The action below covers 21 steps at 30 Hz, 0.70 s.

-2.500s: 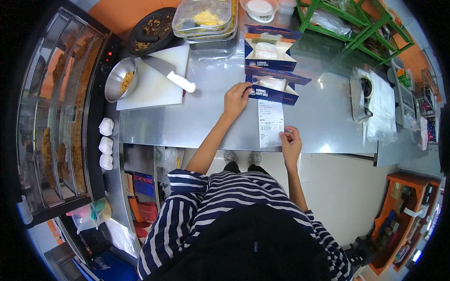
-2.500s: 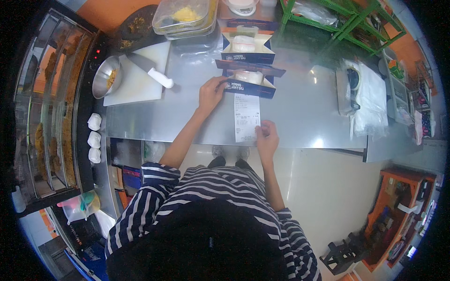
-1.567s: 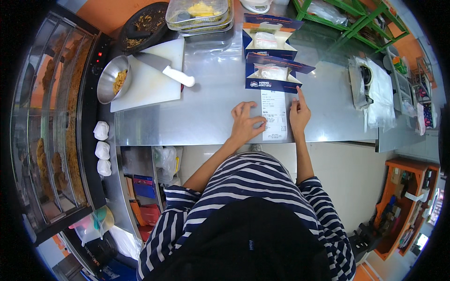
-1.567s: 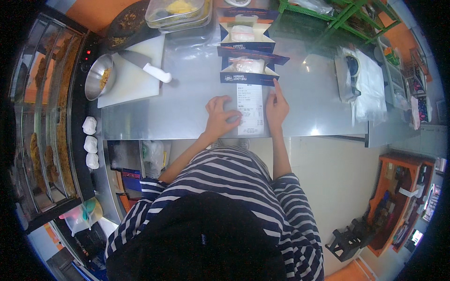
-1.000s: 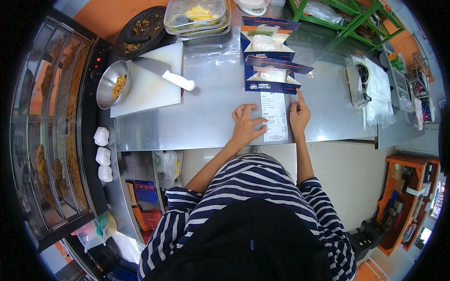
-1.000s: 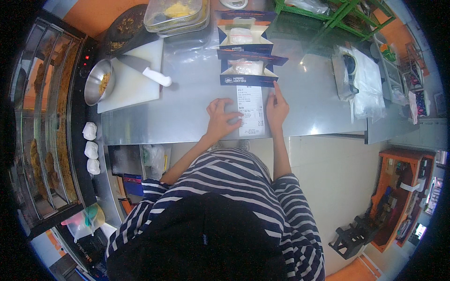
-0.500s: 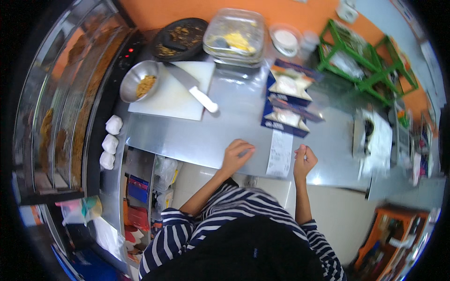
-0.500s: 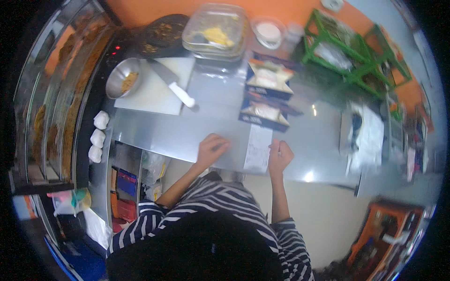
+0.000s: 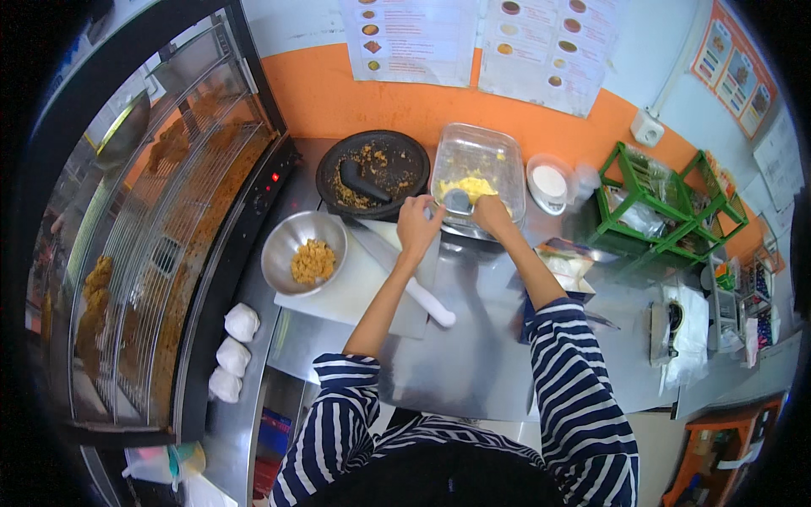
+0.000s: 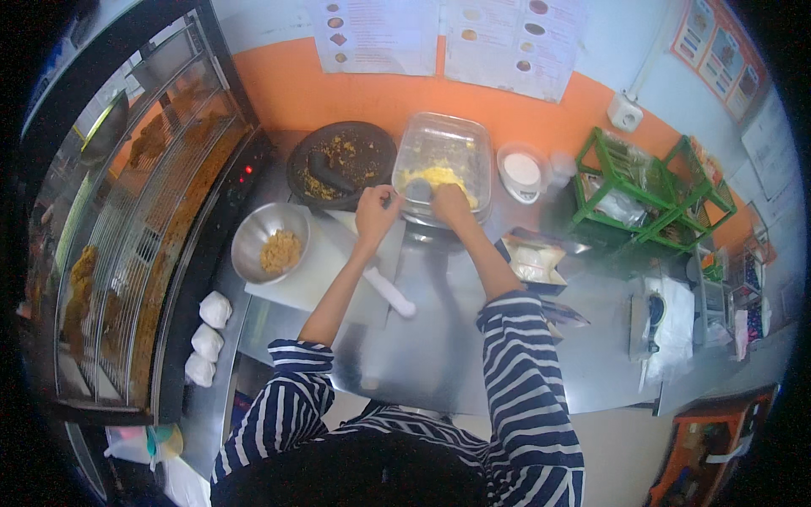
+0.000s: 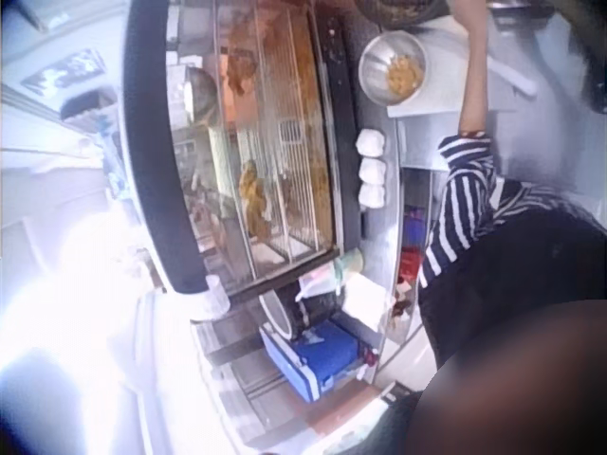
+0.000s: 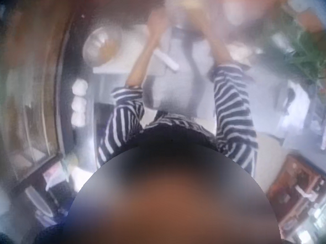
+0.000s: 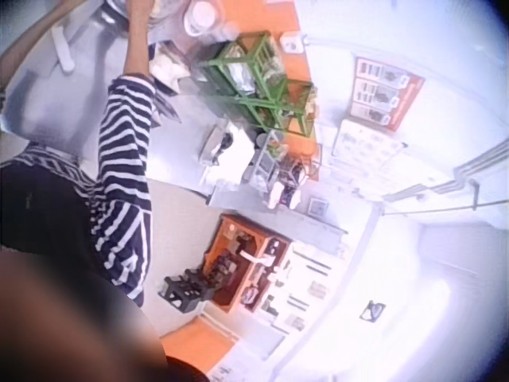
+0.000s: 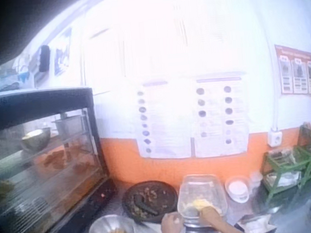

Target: The person scoops scrambled eggs into a compartmentalized food box, then retrieves fried chicken from a warmer, cuts it on a cutting board, and places the pieces into the box. The box is closed, placed into a plastic bag, and sealed for delivery.

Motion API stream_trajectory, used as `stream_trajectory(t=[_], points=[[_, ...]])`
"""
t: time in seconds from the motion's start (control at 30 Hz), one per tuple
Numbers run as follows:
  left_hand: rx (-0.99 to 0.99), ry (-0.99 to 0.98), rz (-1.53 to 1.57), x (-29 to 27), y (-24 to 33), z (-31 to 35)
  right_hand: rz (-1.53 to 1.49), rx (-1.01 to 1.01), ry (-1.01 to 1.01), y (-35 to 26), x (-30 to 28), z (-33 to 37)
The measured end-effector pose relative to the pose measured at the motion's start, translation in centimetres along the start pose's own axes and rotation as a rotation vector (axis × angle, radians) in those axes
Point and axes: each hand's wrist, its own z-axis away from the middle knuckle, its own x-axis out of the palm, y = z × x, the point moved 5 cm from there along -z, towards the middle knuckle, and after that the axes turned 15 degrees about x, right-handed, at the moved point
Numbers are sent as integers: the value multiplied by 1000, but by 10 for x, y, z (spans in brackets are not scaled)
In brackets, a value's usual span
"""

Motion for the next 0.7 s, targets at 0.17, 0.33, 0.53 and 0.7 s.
stream_trajectory(t=[0.17,0.33,0.53,0.7], points=[[-58,-380,-247,36,-8,-40,18,-158,365,-4,-19,6],[-99,-709,-348,46,-7,-67,413,57,504,17,-46,-5],[-70,-842,-334,46,-14,-84,281,210,-263,69,-46,-51],[136,-882,-172,48,-27,-89,259,41,-340,92,-41,-68]])
